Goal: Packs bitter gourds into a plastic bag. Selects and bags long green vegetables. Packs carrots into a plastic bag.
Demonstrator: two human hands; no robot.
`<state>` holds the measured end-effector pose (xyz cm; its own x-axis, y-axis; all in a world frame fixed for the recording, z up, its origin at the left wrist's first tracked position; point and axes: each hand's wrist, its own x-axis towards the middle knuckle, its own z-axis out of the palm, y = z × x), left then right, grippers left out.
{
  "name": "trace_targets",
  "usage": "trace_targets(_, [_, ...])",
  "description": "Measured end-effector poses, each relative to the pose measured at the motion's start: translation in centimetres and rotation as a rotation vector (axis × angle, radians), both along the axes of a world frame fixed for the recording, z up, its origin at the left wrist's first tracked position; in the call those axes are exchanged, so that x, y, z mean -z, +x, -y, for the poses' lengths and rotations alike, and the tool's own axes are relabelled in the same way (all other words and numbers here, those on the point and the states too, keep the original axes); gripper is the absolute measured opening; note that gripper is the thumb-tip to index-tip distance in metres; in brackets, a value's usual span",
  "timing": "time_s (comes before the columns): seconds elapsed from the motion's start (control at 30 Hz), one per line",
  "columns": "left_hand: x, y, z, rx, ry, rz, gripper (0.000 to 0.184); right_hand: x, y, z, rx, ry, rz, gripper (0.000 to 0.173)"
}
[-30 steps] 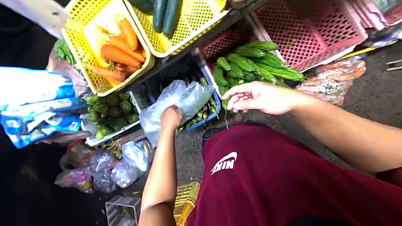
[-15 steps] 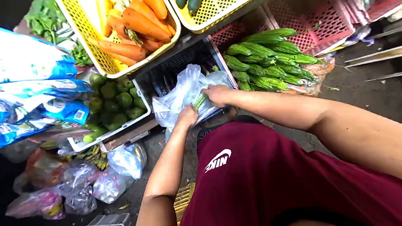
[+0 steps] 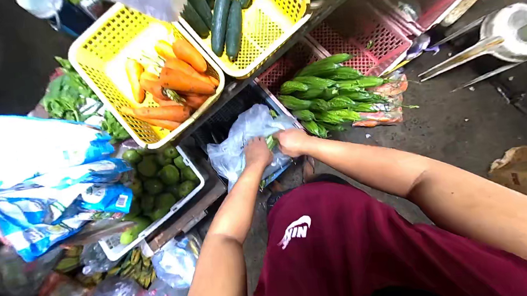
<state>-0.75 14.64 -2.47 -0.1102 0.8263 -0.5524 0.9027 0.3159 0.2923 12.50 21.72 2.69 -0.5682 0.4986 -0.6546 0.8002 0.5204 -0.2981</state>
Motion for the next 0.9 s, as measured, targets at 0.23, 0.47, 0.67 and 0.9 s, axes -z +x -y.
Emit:
trace_targets(0.23, [1.1, 0.9, -4.5, 0.064, -0.303, -0.086, 0.06, -0.2, 1.5, 0.3, 0.06, -0.071, -0.12, 0.045])
trace_targets(0.47, [2.7, -0.3, -3.8, 0.075, -0.341, -0.089, 0.075, -0.5, 5.8, -0.5, 0.146, -0.086, -0.34, 0.048])
trace_targets(0.67, [-4.2, -0.6, 0.4, 0.02, -0.173, 0.059, 0.07, -2.3, 8.0, -1.3, 0.304, -0.117, -0.493, 0.079])
trace_targets(0.9, [-14.7, 4.0, 7.8, 0.0, -0.091, -0.071, 0.065, -6.7, 7.8, -0.4, 0.17, -0.208, -0.458, 0.061])
